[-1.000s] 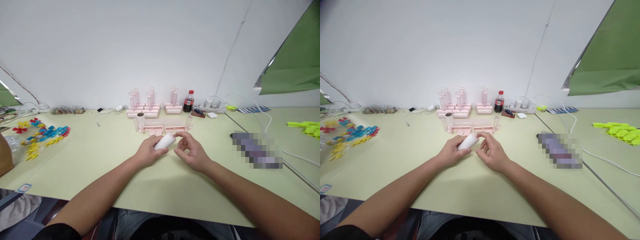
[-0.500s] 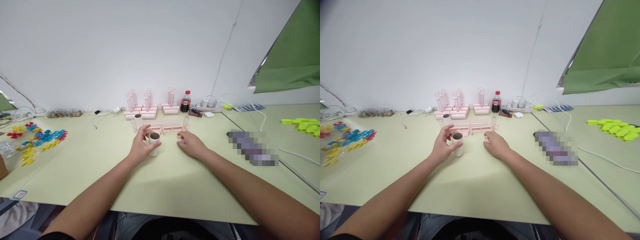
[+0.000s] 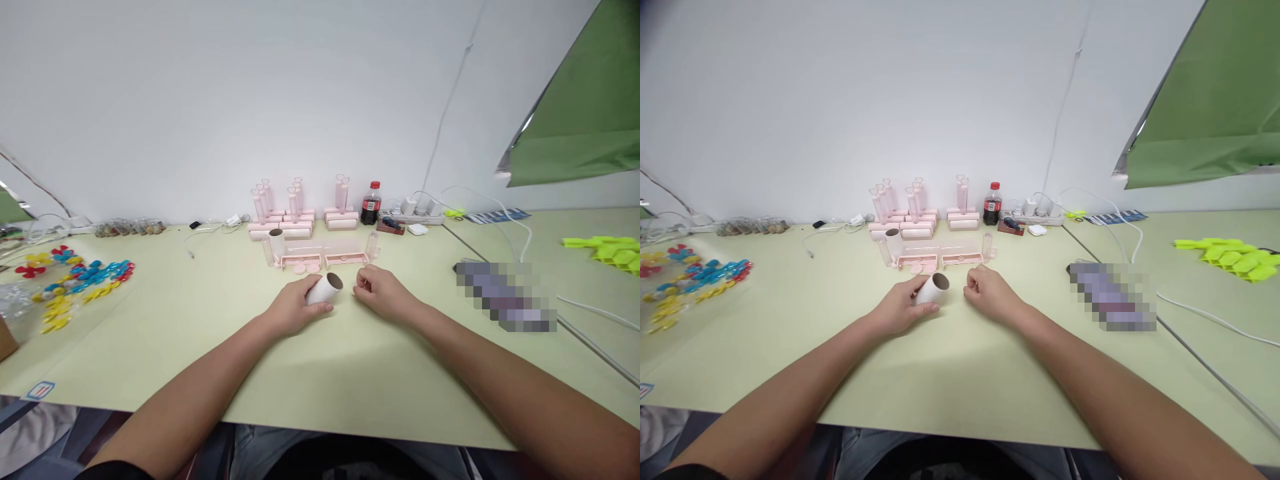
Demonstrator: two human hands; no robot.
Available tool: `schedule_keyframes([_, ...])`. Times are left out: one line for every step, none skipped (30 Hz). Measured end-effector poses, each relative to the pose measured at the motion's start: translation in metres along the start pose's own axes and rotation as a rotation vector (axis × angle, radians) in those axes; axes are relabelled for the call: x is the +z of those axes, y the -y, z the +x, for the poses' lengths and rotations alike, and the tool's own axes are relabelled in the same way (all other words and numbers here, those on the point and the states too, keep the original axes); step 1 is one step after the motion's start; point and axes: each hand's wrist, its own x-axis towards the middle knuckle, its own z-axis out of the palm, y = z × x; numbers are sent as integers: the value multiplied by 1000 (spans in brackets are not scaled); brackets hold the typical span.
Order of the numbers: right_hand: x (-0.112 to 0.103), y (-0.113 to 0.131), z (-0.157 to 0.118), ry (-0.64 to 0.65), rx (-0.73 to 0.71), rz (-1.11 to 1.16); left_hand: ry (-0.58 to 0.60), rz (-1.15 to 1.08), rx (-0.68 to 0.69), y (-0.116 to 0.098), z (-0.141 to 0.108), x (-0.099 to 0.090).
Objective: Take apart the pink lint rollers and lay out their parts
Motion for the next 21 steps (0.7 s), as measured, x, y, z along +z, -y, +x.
schedule_keyframes([1, 2, -1, -14, -26, 19, 1, 8, 15, -1, 0, 0])
schedule_keyframes([1, 4, -2, -19, -46, 27, 4, 15, 24, -2, -1, 0])
schedule_keyframes([2, 6, -3, -13, -60, 20, 8, 21, 28, -3, -1, 0])
schedule_keyframes([3, 7, -4, 7, -68, 0, 10, 26, 29, -3, -2, 0])
schedule_keyframes([4, 8, -5, 30, -69, -28, 9, 30, 27, -3, -2, 0])
schedule_keyframes([5, 9, -6, 45, -64, -59, 5, 31, 24, -3, -2, 0])
schedule_keyframes([7, 9, -6, 47, -63, -86, -4, 32, 18, -2, -2, 0])
schedule_keyframes([8, 10, -6, 41, -73, -105, -11, 32, 10, -2, -1, 0])
schedule_keyframes([9, 9, -6, 37, -97, -112, -19, 32, 3, -1, -1, 0])
schedule_keyframes([11, 9, -5, 42, -133, -110, -23, 34, -1, 1, 0, -1])
schedule_keyframes([13, 9, -4, 63, -171, -106, -25, 43, 0, 2, 0, -1])
schedule_keyframes([14, 9, -2, 91, -199, -100, -26, 61, 6, 3, 1, -2])
schedule_keyframes([16, 8, 0, 117, -213, -98, -28, 86, 13, 4, 2, -2])
schedule_keyframes([17, 8, 2, 133, -211, -97, -34, 115, 18, 5, 2, -3])
schedule_keyframes([17, 7, 3, 134, -197, -93, -43, 145, 19, 6, 3, -3])
schedule_keyframes([17, 7, 5, 119, -175, -81, -51, 172, 16, 8, 3, -3])
schedule_keyframes([17, 6, 5, 88, -149, -52, -56, 193, 11, 9, 4, -3])
schedule_keyframes([16, 6, 5, 48, -120, -4, -60, 205, 6, 11, 4, -3])
schedule_keyframes([15, 7, 4, 3, -84, 63, -66, 209, 1, 12, 4, -2])
schedule_keyframes([13, 7, 2, -44, -46, 143, -75, 205, -2, 13, 4, -2])
schedule_keyframes([12, 8, 0, -83, -16, 228, -82, 197, -1, 14, 4, -1])
